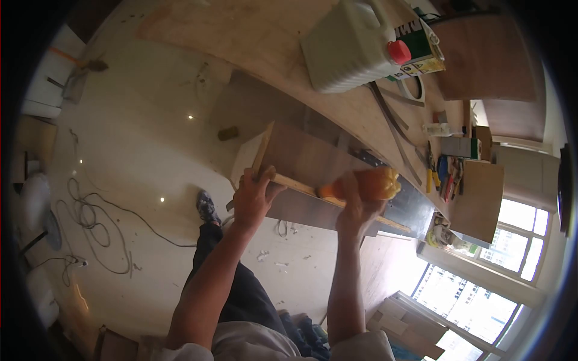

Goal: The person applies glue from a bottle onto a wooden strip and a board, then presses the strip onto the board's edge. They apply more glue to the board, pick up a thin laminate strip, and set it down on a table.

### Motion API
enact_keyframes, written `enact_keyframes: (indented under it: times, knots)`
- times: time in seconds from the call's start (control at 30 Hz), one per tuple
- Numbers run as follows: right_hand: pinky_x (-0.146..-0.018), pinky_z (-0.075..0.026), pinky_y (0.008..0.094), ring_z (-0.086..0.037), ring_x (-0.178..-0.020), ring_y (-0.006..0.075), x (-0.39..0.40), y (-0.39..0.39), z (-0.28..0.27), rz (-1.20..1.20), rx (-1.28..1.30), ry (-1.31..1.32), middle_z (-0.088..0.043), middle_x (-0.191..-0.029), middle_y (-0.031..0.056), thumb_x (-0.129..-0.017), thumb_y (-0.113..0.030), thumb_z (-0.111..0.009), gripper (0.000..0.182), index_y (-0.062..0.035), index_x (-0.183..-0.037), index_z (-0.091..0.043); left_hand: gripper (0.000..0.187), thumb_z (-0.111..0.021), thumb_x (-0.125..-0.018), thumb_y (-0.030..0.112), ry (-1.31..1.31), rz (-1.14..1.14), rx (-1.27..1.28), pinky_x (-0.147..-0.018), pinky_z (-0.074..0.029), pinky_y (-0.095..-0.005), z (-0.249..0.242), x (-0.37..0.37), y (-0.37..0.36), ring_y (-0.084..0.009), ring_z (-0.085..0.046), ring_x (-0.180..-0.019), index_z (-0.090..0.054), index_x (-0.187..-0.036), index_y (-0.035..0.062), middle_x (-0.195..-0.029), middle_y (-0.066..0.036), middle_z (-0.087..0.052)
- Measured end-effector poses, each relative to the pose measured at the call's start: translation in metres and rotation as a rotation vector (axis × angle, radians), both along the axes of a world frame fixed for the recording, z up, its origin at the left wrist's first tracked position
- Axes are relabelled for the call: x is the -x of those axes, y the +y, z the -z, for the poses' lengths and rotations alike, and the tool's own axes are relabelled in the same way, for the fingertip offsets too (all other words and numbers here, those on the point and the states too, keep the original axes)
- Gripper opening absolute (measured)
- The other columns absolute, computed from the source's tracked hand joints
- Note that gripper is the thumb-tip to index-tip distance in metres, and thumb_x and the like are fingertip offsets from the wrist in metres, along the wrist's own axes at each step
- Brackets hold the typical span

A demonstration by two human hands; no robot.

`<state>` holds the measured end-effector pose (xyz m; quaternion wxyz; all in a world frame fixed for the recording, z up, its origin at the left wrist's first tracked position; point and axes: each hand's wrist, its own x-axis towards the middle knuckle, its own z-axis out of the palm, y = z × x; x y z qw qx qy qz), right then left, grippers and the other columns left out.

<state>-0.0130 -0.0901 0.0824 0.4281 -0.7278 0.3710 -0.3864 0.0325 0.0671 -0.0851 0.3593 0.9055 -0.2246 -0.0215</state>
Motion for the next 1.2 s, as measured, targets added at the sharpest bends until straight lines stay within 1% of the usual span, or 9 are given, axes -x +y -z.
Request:
enact_keyframes:
  times: [0.1, 0.23, 0.37, 0.57, 0.77, 0.9, 0.93, 1.07, 1.2]
  knots:
    - [-0.088, -0.056, 0.0378, -0.068, -0.091, 0.0196, -0.007, 0.001, 0.013, -0.137, -0.034, 0.067, -0.071, -0.097, 0.0080, -0.089, -0.016, -0.086, 0.031, -0.0017, -0.110, -0.069, 0.059, -0.080, -0.092, 0.055, 0.049, 0.012, 0.000, -0.066, -0.066, -0.0439, -0.002, -0.001, 0.000, -0.0325, -0.071, -0.095, -0.065, -0.138, 0.0214, -0.116, -0.014, -0.055]
    - [-0.084, -0.057, 0.0341, -0.070, -0.087, 0.0188, 0.012, -0.016, 0.003, -0.054, -0.113, 0.003, -0.073, -0.098, 0.0089, -0.089, -0.013, -0.084, 0.028, -0.0008, -0.109, -0.069, 0.059, -0.080, -0.092, 0.055, 0.038, 0.008, 0.007, -0.066, -0.066, -0.0441, 0.000, -0.001, 0.000, -0.0324, -0.071, -0.094, -0.066, -0.138, 0.0208, -0.116, -0.014, -0.055]
    - [-0.083, -0.057, 0.0328, -0.071, -0.086, 0.0185, 0.019, -0.027, 0.003, 0.018, 0.003, 0.120, -0.074, -0.098, 0.0089, -0.089, -0.014, -0.085, 0.029, -0.0008, -0.109, -0.069, 0.059, -0.080, -0.092, 0.055, 0.028, 0.000, 0.015, -0.067, -0.067, -0.0441, 0.000, 0.001, -0.002, -0.0322, -0.071, -0.095, -0.066, -0.137, 0.0207, -0.115, -0.013, -0.054]
    - [-0.083, -0.057, 0.0326, -0.071, -0.091, 0.0202, -0.002, -0.003, 0.002, -0.164, -0.097, 0.055, -0.074, -0.099, 0.0094, -0.090, -0.011, -0.084, 0.027, -0.0009, -0.110, -0.069, 0.058, -0.081, -0.091, 0.055, 0.040, 0.003, -0.001, -0.066, -0.066, -0.0442, -0.002, 0.000, -0.002, -0.0318, -0.071, -0.092, -0.066, -0.137, 0.0213, -0.114, -0.013, -0.054]
    - [-0.086, -0.059, 0.0344, -0.071, -0.098, 0.0206, 0.029, -0.020, -0.002, 0.085, -0.016, 0.131, -0.073, -0.106, 0.0104, -0.090, -0.011, -0.085, 0.034, -0.0004, -0.118, -0.068, 0.057, -0.083, -0.090, 0.053, 0.004, -0.022, 0.079, -0.065, -0.066, -0.0445, 0.001, -0.001, -0.003, -0.0322, -0.071, -0.093, -0.066, -0.135, 0.0221, -0.113, -0.012, -0.054]
    - [-0.089, -0.059, 0.0357, -0.071, -0.096, 0.0206, 0.008, 0.015, 0.013, -0.081, -0.029, -0.013, -0.074, -0.107, 0.0094, -0.090, -0.012, -0.086, 0.037, -0.0014, -0.119, -0.068, 0.057, -0.085, -0.089, 0.050, 0.030, -0.008, 0.069, -0.065, -0.066, -0.0442, -0.002, -0.002, -0.001, -0.0325, -0.071, -0.093, -0.066, -0.135, 0.0221, -0.114, -0.013, -0.055]
    - [-0.089, -0.059, 0.0327, -0.070, -0.101, 0.0177, -0.001, 0.025, 0.017, -0.123, -0.148, -0.067, -0.071, -0.115, 0.0077, -0.085, -0.007, -0.090, 0.045, -0.0042, -0.122, -0.065, 0.057, -0.085, -0.089, 0.050, 0.024, -0.013, 0.076, -0.066, -0.066, -0.0443, 0.000, -0.002, -0.001, -0.0324, -0.071, -0.092, -0.066, -0.135, 0.0220, -0.114, -0.012, -0.054]
    - [-0.092, -0.058, 0.0309, -0.070, -0.101, 0.0176, -0.014, 0.033, 0.017, -0.275, 0.009, 0.096, -0.069, -0.115, 0.0076, -0.083, -0.005, -0.092, 0.052, -0.0041, -0.125, -0.060, 0.056, -0.085, -0.088, 0.049, 0.016, -0.018, 0.090, -0.066, -0.065, -0.0444, 0.000, -0.001, 0.000, -0.0321, -0.070, -0.092, -0.067, -0.134, 0.0215, -0.114, -0.012, -0.054]
    - [-0.089, -0.058, 0.0333, -0.069, -0.099, 0.0186, 0.006, 0.017, 0.008, -0.136, -0.115, 0.089, -0.069, -0.114, 0.0069, -0.084, -0.003, -0.091, 0.051, -0.0049, -0.123, -0.059, 0.056, -0.086, -0.088, 0.047, 0.003, -0.014, 0.153, -0.067, -0.064, -0.0442, -0.003, -0.003, 0.001, -0.0317, -0.070, -0.092, -0.068, -0.134, 0.0211, -0.114, -0.012, -0.054]
